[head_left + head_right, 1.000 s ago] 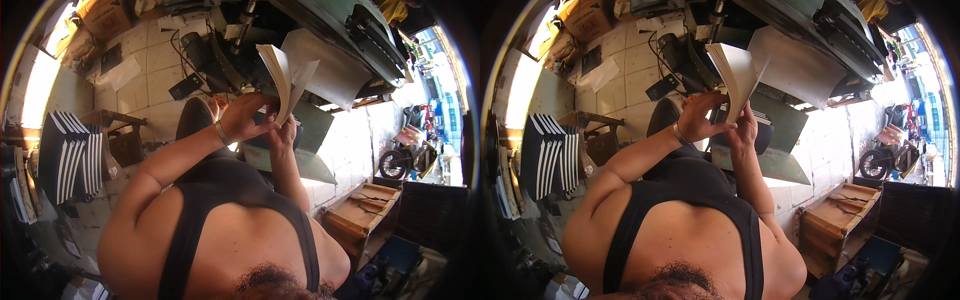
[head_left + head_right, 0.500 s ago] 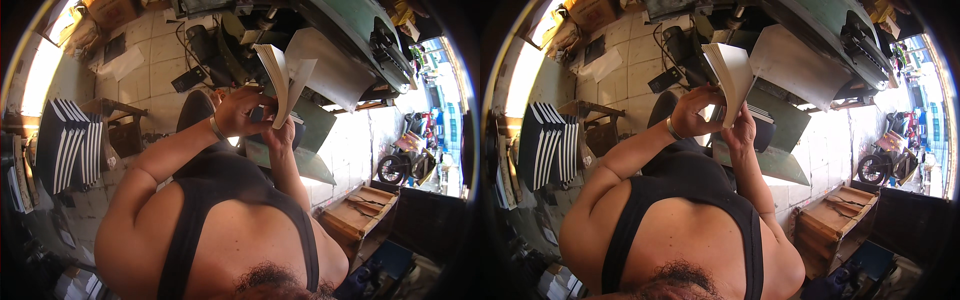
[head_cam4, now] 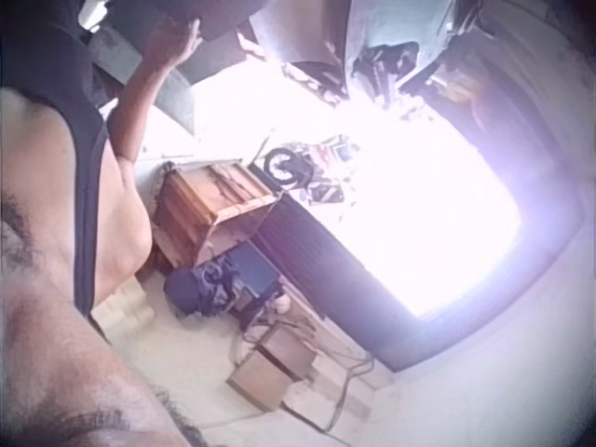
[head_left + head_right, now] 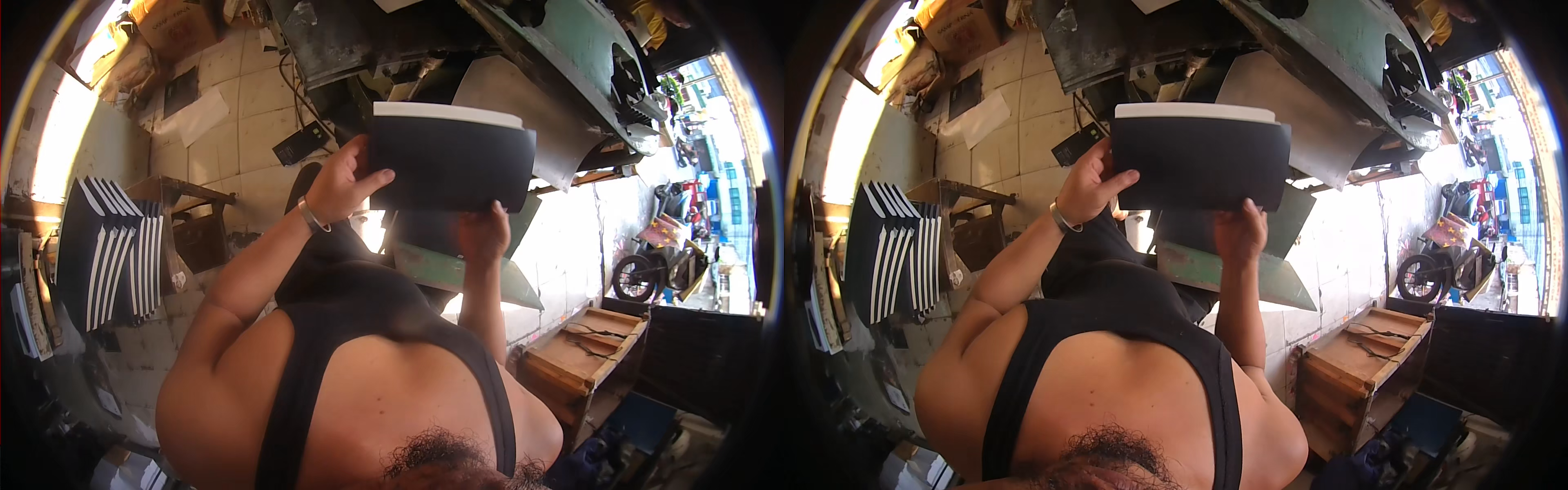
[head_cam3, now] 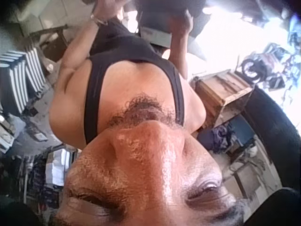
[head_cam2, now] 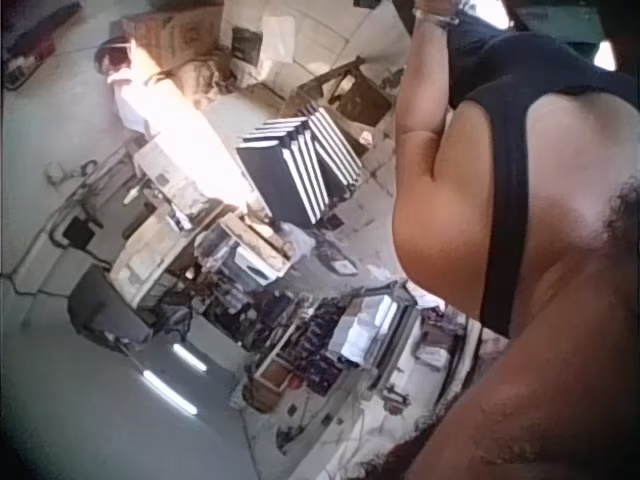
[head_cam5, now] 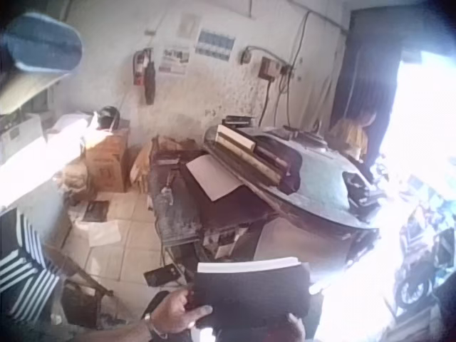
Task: The person binds notebooks using a binding machine, feeding paper sheets into the machine, attaching covers to book blocks, and stacking the bound notebooks by hand.
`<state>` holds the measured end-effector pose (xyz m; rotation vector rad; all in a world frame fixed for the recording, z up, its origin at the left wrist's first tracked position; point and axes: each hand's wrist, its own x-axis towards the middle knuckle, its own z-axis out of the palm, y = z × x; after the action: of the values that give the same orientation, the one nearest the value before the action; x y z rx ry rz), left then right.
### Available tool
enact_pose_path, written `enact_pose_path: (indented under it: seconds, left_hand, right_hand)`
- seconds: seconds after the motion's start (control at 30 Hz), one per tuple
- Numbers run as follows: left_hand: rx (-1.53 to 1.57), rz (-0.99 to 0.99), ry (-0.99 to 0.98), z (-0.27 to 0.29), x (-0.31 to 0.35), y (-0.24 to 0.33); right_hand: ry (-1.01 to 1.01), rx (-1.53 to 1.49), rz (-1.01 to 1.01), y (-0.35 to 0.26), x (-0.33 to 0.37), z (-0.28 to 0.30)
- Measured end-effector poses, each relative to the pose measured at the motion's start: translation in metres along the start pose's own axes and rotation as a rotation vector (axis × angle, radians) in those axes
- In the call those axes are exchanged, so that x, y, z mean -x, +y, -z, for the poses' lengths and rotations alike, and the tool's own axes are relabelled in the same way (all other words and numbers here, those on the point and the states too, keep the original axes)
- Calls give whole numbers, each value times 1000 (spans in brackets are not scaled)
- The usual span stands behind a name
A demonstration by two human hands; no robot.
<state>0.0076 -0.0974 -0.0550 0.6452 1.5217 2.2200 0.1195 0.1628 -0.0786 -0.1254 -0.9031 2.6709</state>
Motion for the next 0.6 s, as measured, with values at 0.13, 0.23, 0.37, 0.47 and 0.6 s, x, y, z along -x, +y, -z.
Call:
enact_pose_path:
  seconds: [0.13, 0.23, 0.37, 0.47, 0.6]
  left_hand:
    - [-222, 51, -51, 27, 7, -17]
    - [-140, 75, -150, 27, 3, -19]
    - [-230, 133, -273, 17, -14, -22]
    - [-623, 21, -377, 3, -33, -11]
    - [-491, -34, -340, -31, -62, -1]
  right_hand:
    - [-118, 540, 19, -65, 4, 25]
    - [-162, 896, -123, -63, 19, 27]
    - [-45, 1111, -245, -57, 26, 67]
    - [25, 895, -125, -54, 21, 51]
    - [-42, 1507, -3, -62, 20, 111]
